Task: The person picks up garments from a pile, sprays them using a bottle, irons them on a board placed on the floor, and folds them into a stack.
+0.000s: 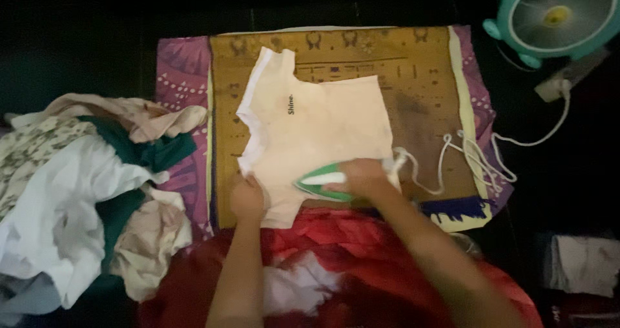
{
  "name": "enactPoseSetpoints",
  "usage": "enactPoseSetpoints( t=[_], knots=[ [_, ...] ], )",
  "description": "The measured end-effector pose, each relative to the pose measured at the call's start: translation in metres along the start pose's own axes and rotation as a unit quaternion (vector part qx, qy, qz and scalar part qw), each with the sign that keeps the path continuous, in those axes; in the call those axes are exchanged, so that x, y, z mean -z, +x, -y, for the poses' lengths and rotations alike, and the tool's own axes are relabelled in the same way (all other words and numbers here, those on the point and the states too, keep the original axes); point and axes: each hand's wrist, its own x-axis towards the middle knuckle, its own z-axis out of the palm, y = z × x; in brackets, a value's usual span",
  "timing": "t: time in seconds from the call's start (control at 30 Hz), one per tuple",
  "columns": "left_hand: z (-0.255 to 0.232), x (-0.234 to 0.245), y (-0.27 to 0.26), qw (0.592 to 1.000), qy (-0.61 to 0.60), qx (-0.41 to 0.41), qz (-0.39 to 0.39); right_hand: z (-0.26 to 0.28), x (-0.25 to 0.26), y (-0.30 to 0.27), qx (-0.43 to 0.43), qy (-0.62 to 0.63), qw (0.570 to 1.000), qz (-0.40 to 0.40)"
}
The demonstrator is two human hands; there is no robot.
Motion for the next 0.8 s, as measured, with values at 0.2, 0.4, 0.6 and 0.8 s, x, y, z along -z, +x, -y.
enactPoseSetpoints(
  t=[0.2,0.4,0.6,0.8],
  knots=[
    [0.033,0.002,0.004,0.996,0.014,-0.035,0.083,0.045,0.003,0.030,0.025,-0.024,0.999,0.020],
    [0.051,-0.027,0.010,0.978,0.130,0.038,0.162,0.049,0.007,0.031,0.063,-0.035,0.995,0.062],
    [0.034,-0.007,0.009,0.989,0.071,0.033,0.121,0.069,-0.011,0.059,0.049,0.017,0.996,-0.070],
    [0.012,0.025,0.029,0.982,0.086,0.059,0.160,0.087,-0.009,0.074,0.048,0.029,0.994,-0.098]
  ],
)
